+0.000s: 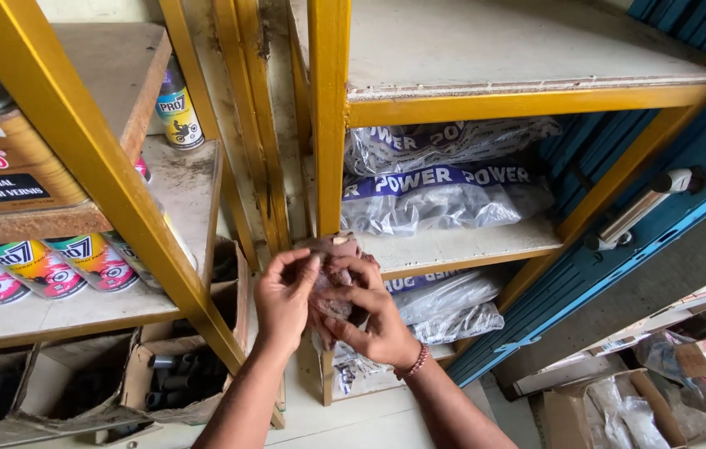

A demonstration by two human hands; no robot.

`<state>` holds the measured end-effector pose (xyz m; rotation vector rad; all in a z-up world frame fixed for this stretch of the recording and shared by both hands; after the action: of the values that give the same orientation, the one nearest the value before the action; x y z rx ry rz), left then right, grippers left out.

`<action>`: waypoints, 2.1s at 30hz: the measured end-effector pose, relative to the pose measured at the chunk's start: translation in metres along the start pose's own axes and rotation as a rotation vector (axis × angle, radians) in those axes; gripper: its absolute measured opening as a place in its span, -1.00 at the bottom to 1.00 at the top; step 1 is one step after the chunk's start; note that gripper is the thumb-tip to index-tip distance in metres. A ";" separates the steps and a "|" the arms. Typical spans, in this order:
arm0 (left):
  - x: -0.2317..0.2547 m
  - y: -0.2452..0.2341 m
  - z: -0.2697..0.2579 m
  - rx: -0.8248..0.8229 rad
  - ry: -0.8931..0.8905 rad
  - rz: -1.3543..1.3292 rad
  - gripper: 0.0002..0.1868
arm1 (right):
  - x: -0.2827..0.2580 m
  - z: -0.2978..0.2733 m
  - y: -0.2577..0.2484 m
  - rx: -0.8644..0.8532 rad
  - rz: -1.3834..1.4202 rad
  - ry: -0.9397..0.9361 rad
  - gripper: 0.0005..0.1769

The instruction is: The person kneels on the floor and wipes the white tiles with a cloth. They then stand and wipe the yellow metal frame of a shelf, followed by cleaning the blue metal door frame and the silver handles.

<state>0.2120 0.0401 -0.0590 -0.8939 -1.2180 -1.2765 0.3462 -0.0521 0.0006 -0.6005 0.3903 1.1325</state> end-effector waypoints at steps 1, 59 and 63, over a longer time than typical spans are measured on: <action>0.021 -0.004 0.005 0.038 0.110 -0.041 -0.76 | 0.002 0.004 -0.006 0.050 0.163 0.099 -0.63; -0.016 0.007 0.003 0.114 0.470 0.272 -0.80 | 0.118 -0.034 0.001 0.362 -0.553 0.253 -0.37; -0.041 -0.016 -0.029 0.158 0.488 0.220 -0.86 | 0.064 -0.037 -0.008 0.408 -0.562 0.107 -0.53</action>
<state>0.2056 0.0181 -0.1068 -0.5399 -0.7971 -1.1178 0.3787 -0.0313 -0.0632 -0.3730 0.4907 0.4633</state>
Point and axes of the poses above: each hand's wrist, its own z-axis towards the middle knuckle, its own y-axis out of the palm, x = y × z, the point moved 9 cm from there along z, towards the middle knuckle, and after that the axes turned 9 degrees about x, right-handed, at the moved point
